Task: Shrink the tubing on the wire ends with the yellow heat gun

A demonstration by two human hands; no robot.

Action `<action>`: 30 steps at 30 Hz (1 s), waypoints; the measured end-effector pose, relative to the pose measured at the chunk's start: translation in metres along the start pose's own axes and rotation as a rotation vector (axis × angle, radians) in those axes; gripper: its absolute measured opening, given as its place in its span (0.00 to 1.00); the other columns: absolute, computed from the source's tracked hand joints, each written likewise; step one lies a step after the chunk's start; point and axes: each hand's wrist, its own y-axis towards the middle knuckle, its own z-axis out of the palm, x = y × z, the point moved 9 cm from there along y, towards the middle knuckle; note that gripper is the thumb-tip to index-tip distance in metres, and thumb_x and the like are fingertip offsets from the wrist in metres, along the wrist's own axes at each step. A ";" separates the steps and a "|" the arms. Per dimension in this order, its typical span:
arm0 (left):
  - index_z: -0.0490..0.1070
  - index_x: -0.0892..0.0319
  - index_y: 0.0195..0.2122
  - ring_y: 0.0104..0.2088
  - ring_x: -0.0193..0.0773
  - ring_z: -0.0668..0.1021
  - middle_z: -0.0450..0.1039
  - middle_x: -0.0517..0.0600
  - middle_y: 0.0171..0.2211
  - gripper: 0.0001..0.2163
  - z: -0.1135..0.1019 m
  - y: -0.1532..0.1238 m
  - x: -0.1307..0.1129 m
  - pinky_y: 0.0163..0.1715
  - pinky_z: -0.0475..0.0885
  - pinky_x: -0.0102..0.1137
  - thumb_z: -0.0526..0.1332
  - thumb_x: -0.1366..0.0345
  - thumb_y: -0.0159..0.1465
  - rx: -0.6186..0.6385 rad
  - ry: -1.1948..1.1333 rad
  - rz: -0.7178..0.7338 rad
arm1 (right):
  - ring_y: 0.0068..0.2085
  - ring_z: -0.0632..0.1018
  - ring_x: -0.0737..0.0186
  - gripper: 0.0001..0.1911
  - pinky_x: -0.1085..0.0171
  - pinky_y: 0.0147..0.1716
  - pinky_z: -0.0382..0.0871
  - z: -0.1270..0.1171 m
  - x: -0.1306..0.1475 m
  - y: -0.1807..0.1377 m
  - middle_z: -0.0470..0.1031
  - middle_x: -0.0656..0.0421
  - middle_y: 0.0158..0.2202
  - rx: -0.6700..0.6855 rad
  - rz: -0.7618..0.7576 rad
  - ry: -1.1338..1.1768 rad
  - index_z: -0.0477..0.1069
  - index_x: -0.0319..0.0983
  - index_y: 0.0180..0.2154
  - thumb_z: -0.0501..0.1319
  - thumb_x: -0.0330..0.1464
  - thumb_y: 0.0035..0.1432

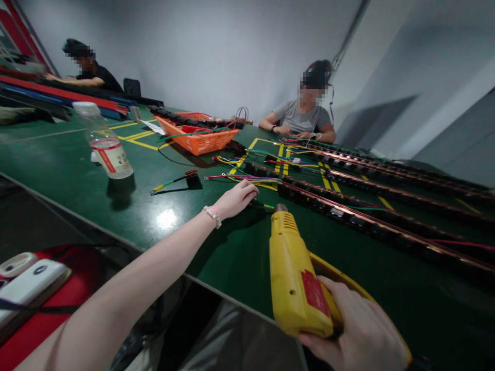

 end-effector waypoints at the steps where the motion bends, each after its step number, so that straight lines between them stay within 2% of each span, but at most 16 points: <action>1: 0.68 0.56 0.41 0.38 0.33 0.72 0.65 0.50 0.42 0.11 0.000 0.000 0.000 0.41 0.69 0.30 0.47 0.62 0.67 -0.003 0.002 0.004 | 0.35 0.74 0.55 0.42 0.59 0.36 0.60 -0.001 -0.001 0.000 0.74 0.53 0.36 -0.004 0.005 -0.017 0.68 0.36 0.45 0.47 0.65 0.46; 6: 0.69 0.55 0.42 0.38 0.33 0.72 0.65 0.50 0.42 0.12 0.000 0.000 -0.001 0.41 0.69 0.29 0.47 0.63 0.67 -0.010 0.019 0.007 | 0.38 0.74 0.53 0.42 0.59 0.37 0.61 -0.004 0.000 0.001 0.74 0.51 0.39 -0.027 0.005 -0.016 0.67 0.36 0.47 0.47 0.64 0.47; 12: 0.69 0.56 0.42 0.39 0.35 0.73 0.66 0.50 0.43 0.13 0.002 0.003 -0.005 0.41 0.69 0.31 0.46 0.62 0.67 -0.011 0.063 -0.025 | 0.41 0.74 0.53 0.47 0.59 0.38 0.62 -0.004 0.000 0.000 0.74 0.50 0.42 -0.054 0.013 0.040 0.67 0.35 0.48 0.32 0.63 0.52; 16: 0.68 0.57 0.42 0.40 0.36 0.73 0.67 0.51 0.42 0.14 0.005 0.004 -0.009 0.41 0.68 0.32 0.45 0.60 0.68 0.009 0.060 -0.031 | 0.41 0.74 0.55 0.44 0.60 0.38 0.61 -0.006 0.002 0.001 0.74 0.50 0.41 -0.083 0.038 0.067 0.68 0.35 0.47 0.29 0.58 0.56; 19: 0.68 0.57 0.42 0.41 0.38 0.73 0.67 0.52 0.42 0.15 0.006 0.005 -0.011 0.44 0.68 0.34 0.44 0.60 0.68 0.026 0.035 -0.024 | 0.40 0.74 0.56 0.42 0.60 0.38 0.61 -0.005 0.013 0.003 0.74 0.50 0.41 -0.091 0.023 0.061 0.68 0.34 0.48 0.30 0.57 0.58; 26: 0.69 0.59 0.41 0.42 0.38 0.72 0.68 0.53 0.40 0.17 0.006 0.006 -0.011 0.46 0.66 0.34 0.43 0.60 0.68 0.035 0.023 -0.002 | 0.40 0.75 0.56 0.49 0.60 0.39 0.61 0.001 0.056 0.015 0.76 0.50 0.41 -0.083 -0.048 0.089 0.70 0.32 0.46 0.30 0.60 0.53; 28: 0.69 0.59 0.40 0.42 0.38 0.72 0.68 0.53 0.40 0.17 0.005 0.006 -0.010 0.47 0.66 0.34 0.42 0.60 0.68 0.036 0.014 0.001 | 0.42 0.75 0.57 0.45 0.60 0.40 0.62 0.002 0.063 0.017 0.76 0.50 0.42 -0.089 -0.060 0.139 0.70 0.32 0.48 0.30 0.57 0.58; 30: 0.69 0.59 0.40 0.42 0.39 0.72 0.68 0.53 0.40 0.18 0.003 0.005 -0.008 0.46 0.66 0.34 0.42 0.59 0.68 0.037 0.005 0.001 | 0.44 0.74 0.59 0.36 0.61 0.42 0.61 0.002 0.064 0.018 0.76 0.52 0.43 -0.113 -0.045 0.206 0.69 0.34 0.49 0.32 0.49 0.64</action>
